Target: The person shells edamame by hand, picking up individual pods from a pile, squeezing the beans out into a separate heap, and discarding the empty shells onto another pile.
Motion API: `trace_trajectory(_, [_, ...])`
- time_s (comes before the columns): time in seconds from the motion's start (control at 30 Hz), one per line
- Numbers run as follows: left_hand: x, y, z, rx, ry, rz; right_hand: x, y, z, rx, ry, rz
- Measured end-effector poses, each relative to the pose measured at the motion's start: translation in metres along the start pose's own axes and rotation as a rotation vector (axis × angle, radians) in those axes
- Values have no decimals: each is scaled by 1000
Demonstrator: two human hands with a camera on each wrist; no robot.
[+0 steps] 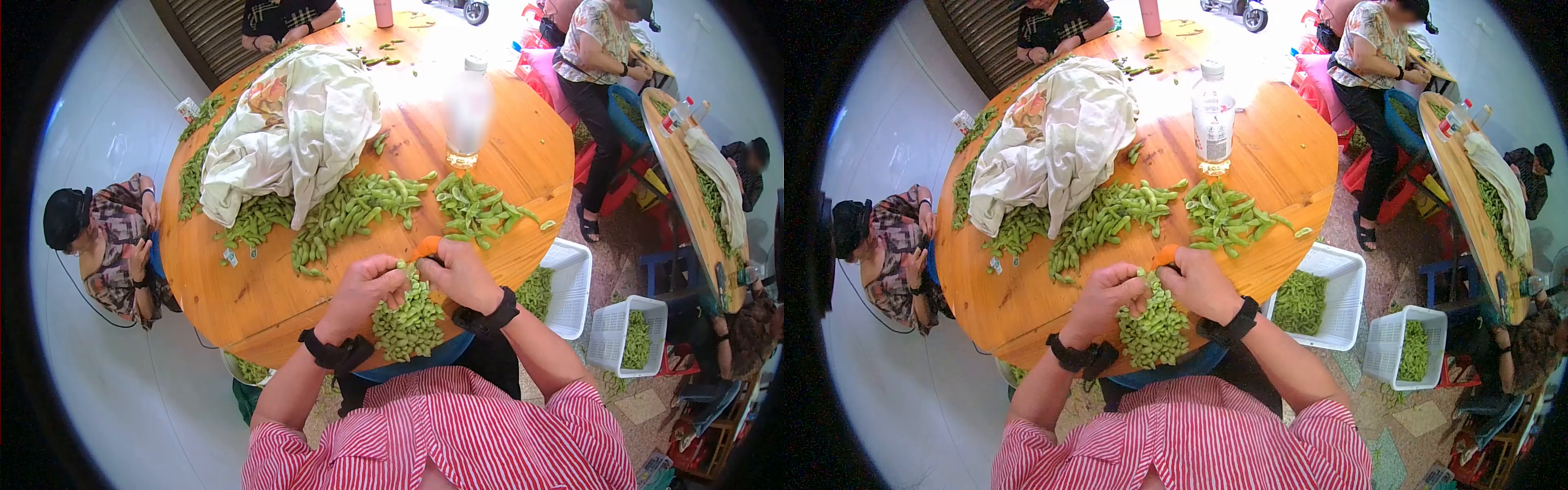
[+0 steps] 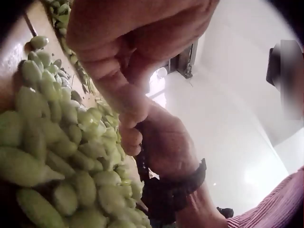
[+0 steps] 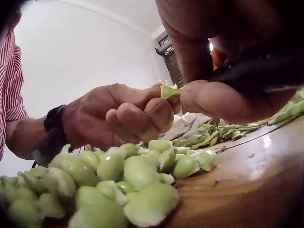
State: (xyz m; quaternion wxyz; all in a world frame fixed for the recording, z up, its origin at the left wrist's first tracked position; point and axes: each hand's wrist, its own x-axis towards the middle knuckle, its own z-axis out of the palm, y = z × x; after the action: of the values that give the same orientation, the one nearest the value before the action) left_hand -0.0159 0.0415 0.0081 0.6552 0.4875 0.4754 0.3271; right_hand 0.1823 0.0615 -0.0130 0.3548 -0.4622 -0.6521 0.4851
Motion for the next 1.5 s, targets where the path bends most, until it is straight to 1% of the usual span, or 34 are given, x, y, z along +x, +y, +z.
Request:
trace_trajectory(0.03, [0,0,-1,-62,-18,-23,0,0,-2,-1,0,0])
trace_trajectory(0.07, [1,0,-2,-63,-18,-22,1,0,-4,36,-26,14])
trace_trajectory(0.13, [6,-4,-4,-129,19,-64,0,1,-6,74,-53,29])
trace_trajectory(0.17, [8,-7,-5,-129,20,-63,0,2,-7,93,-76,-9])
trace_trajectory(0.2, [12,-11,-6,-218,73,-34,1,2,-8,111,-98,-48])
trace_trajectory(0.23, [14,-15,-7,-307,126,-5,0,0,-8,111,-99,-48])
trace_trajectory(0.27, [16,-17,-9,-307,126,-5,-2,-5,-9,147,-148,-33])
trace_trajectory(0.3, [19,-18,-12,-301,167,8,-3,-7,-10,183,-198,-18])
trace_trajectory(0.33, [20,-18,-14,-295,206,21,-3,-7,-10,183,-196,-18])
trace_trajectory(0.37, [19,-17,-15,-294,204,22,-2,-7,-11,165,-178,-12])
trace_trajectory(0.43, [17,-12,-15,-355,117,-14,0,-4,-11,148,-156,-4])
trace_trajectory(0.47, [16,-13,-13,-354,115,-16,3,2,-10,106,-128,30])
trace_trajectory(0.53, [13,-14,-9,-404,-32,-17,5,0,-8,63,-100,63])
trace_trajectory(0.6, [10,-13,-4,-404,-43,0,3,-9,-4,235,-71,90])
trace_trajectory(0.63, [9,-12,-2,-404,-53,17,3,-11,-4,235,-72,91])
trace_trajectory(0.67, [8,-11,1,-404,-53,17,4,-12,-3,242,-86,132])
trace_trajectory(0.7, [7,-11,5,-337,-6,23,3,-12,-3,248,-101,174])
trace_trajectory(0.73, [7,-11,7,-268,40,30,3,-10,-3,248,-101,175])
trace_trajectory(0.77, [7,-13,9,-268,41,31,4,-7,-1,191,-79,134])
trace_trajectory(0.8, [8,-16,10,-123,98,104,5,-4,0,135,-57,92])
trace_trajectory(0.83, [9,-17,10,24,154,177,6,-1,1,135,-58,91])
trace_trajectory(0.9, [8,-16,9,47,162,172,7,3,4,1,-32,45])
trace_trajectory(0.93, [8,-14,10,71,169,167,8,6,5,1,-32,45])
trace_trajectory(0.97, [5,-11,12,71,170,167,9,10,7,-5,-13,-19])
trace_trajectory(1.0, [1,-5,16,210,190,200,10,9,8,-11,7,-84])
trace_trajectory(1.03, [-1,-1,18,349,210,233,10,7,8,-10,7,-84])
trace_trajectory(1.07, [-1,-2,18,349,211,232,9,3,7,4,-15,-77])
trace_trajectory(1.13, [-1,-3,18,533,188,303,8,0,7,18,-38,-70])
trace_trajectory(1.17, [0,-5,17,533,188,303,9,0,7,-10,-38,-54])
trace_trajectory(1.23, [1,-10,15,777,195,422,8,0,7,-38,-37,-38])
trace_trajectory(1.33, [1,-7,18,762,204,454,8,-2,7,-114,-5,-30])
trace_trajectory(1.4, [1,-7,17,780,196,441,8,0,8,-9,-13,-33])
trace_trajectory(1.43, [1,-8,17,797,190,428,8,2,8,-9,-13,-33])
trace_trajectory(1.5, [4,-13,15,752,184,431,9,3,9,184,-54,13])
